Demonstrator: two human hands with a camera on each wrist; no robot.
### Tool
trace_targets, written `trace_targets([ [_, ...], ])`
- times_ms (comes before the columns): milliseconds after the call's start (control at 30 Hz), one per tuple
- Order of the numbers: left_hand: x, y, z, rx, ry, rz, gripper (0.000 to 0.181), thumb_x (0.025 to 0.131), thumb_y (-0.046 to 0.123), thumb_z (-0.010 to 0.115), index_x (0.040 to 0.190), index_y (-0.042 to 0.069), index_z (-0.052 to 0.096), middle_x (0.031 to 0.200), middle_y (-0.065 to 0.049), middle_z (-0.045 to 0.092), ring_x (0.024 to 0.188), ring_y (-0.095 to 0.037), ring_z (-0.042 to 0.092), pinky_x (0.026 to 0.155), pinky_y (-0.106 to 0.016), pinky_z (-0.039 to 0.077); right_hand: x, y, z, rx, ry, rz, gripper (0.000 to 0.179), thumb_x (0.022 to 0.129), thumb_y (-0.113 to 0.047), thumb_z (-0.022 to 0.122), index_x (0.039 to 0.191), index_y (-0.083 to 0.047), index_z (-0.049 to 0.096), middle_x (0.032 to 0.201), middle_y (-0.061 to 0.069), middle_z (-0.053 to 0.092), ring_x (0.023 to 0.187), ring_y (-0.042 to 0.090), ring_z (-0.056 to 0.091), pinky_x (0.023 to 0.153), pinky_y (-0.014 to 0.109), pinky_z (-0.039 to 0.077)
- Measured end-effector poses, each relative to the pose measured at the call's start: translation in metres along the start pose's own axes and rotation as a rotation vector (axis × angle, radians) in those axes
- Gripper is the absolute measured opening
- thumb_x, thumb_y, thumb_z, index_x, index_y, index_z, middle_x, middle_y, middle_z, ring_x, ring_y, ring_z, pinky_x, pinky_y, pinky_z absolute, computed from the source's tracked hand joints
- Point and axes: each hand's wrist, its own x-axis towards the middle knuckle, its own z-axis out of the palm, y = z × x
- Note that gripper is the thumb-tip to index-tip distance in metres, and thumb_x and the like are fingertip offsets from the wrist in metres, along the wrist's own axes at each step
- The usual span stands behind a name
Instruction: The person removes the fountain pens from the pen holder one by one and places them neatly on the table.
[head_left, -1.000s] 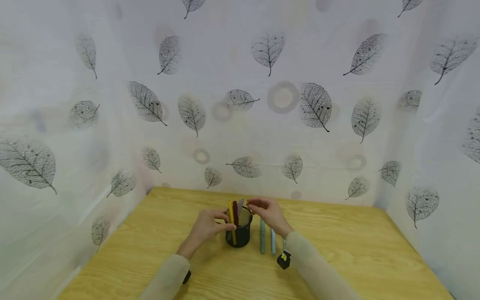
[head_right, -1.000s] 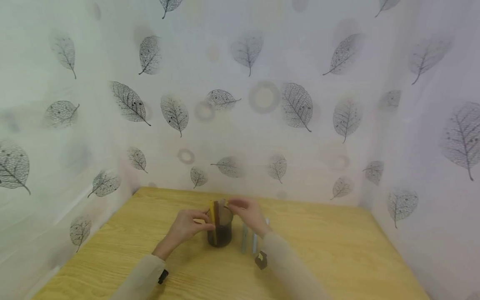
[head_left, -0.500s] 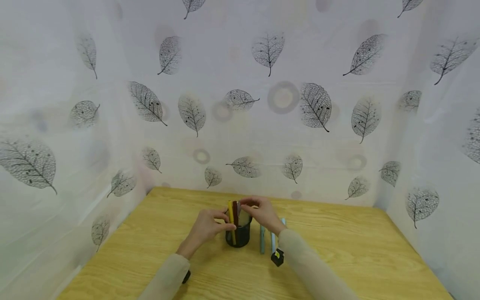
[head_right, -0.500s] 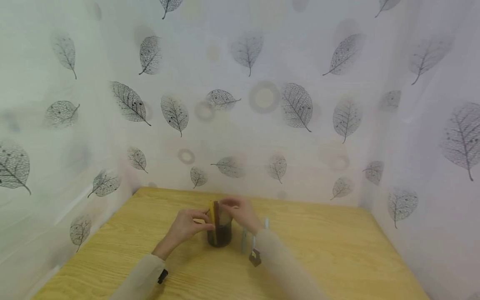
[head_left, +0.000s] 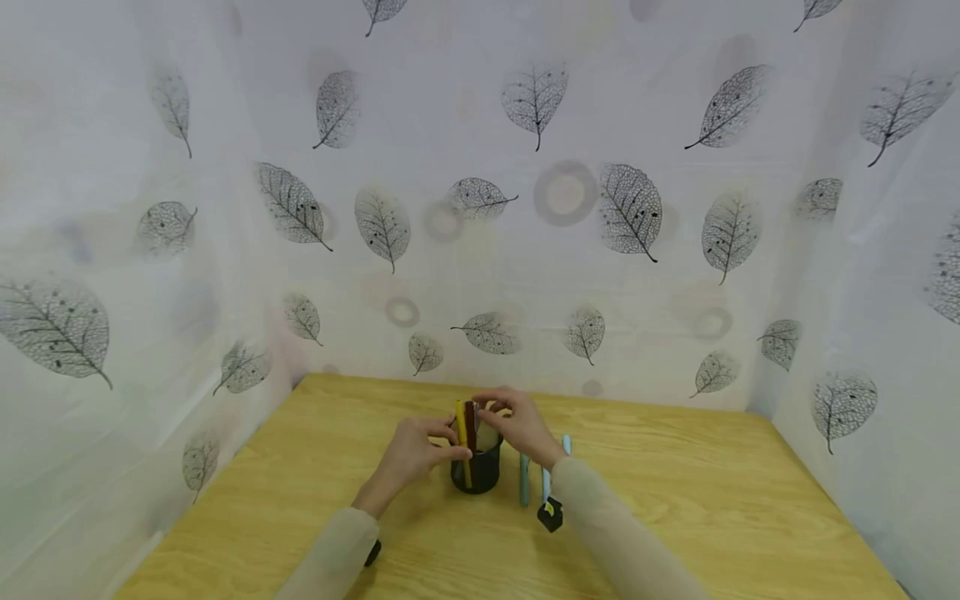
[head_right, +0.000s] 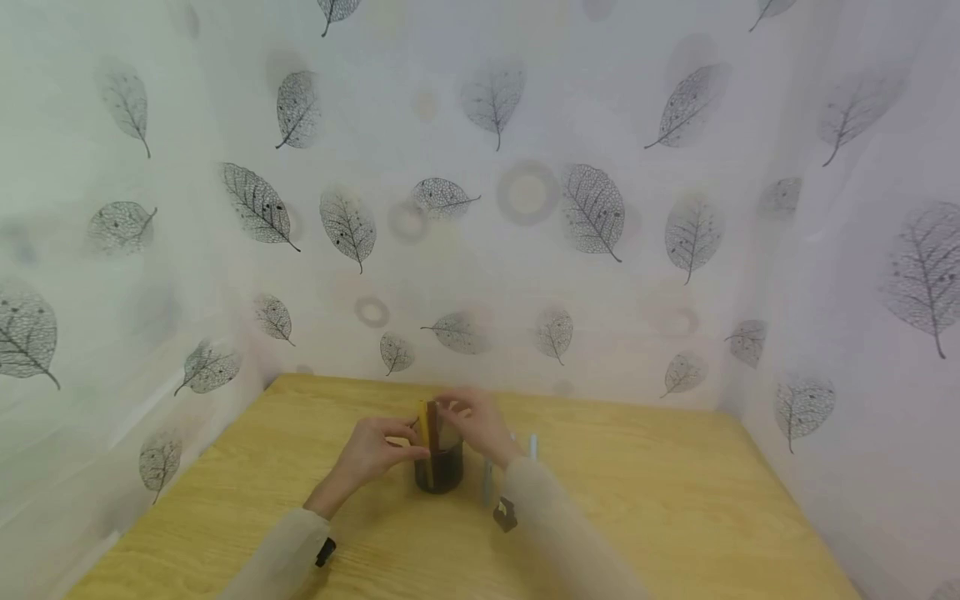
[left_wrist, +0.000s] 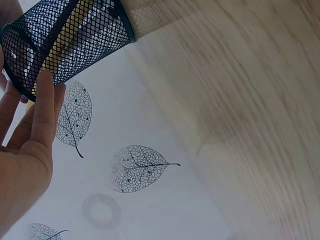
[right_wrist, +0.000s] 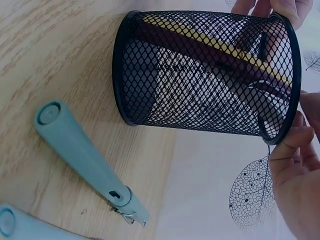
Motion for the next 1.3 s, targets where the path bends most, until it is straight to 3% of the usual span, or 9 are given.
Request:
trace_targets([
  [267, -0.0018, 0.0009, 0.0000, 0.001, 0.003, 0.005, 0.015, 0.079, 0.038, 0.081, 0.075, 0.024, 0.075, 0.131, -0.023, 0.060, 0.078, -0.018, 0.074, 0.058, -0.020, 0.055, 0.0008, -0.0037, 0.0041, -0.063, -0.020, -0.028, 0.029, 0.096, -0.017, 0.065, 0.124, -0.023, 0.068, 0.102, 0.000, 0.061, 0.093, 0.016, 0.061, 0.073, 0.027, 0.054],
  [533, -0.0022, 0.0001, 0.0020, 0.021, 0.017, 0.044, 0.016, 0.079, 0.040, 0.080, 0.076, 0.025, 0.076, 0.128, -0.022, 0.063, 0.087, -0.024, 0.074, 0.060, -0.017, 0.055, -0.0010, -0.0053, 0.0052, -0.119, -0.036, -0.060, 0.031, 0.097, -0.013, 0.063, 0.127, -0.020, 0.066, 0.098, 0.001, 0.060, 0.090, 0.015, 0.059, 0.073, 0.028, 0.052],
  [867, -0.0030, 0.0024, 0.0000, 0.027, 0.018, 0.027, 0.017, 0.078, 0.040, 0.081, 0.075, 0.024, 0.075, 0.129, -0.023, 0.062, 0.080, -0.020, 0.074, 0.057, -0.019, 0.054, -0.0038, -0.0074, 0.0043, -0.054, 0.009, -0.042, 0.024, 0.096, -0.017, 0.064, 0.120, -0.017, 0.066, 0.104, 0.001, 0.064, 0.097, 0.016, 0.061, 0.079, 0.032, 0.051],
  [1100, -0.0027, 0.0024, -0.0008, 0.040, 0.013, 0.035, 0.017, 0.078, 0.040, 0.080, 0.075, 0.024, 0.075, 0.129, -0.023, 0.062, 0.084, -0.024, 0.074, 0.058, -0.018, 0.054, -0.0055, -0.0096, -0.0002, 0.033, -0.030, 0.018, 0.022, 0.096, -0.019, 0.065, 0.118, -0.017, 0.064, 0.113, 0.002, 0.067, 0.104, 0.018, 0.062, 0.082, 0.033, 0.051],
  [1300, -0.0028, 0.0012, -0.0002, 0.026, 0.011, 0.045, 0.020, 0.078, 0.044, 0.079, 0.076, 0.024, 0.075, 0.128, -0.023, 0.063, 0.091, -0.032, 0.073, 0.060, -0.018, 0.055, -0.0053, -0.0064, -0.0017, 0.061, -0.061, 0.013, 0.024, 0.096, -0.017, 0.065, 0.119, -0.011, 0.062, 0.114, 0.004, 0.069, 0.106, 0.020, 0.064, 0.084, 0.033, 0.052],
])
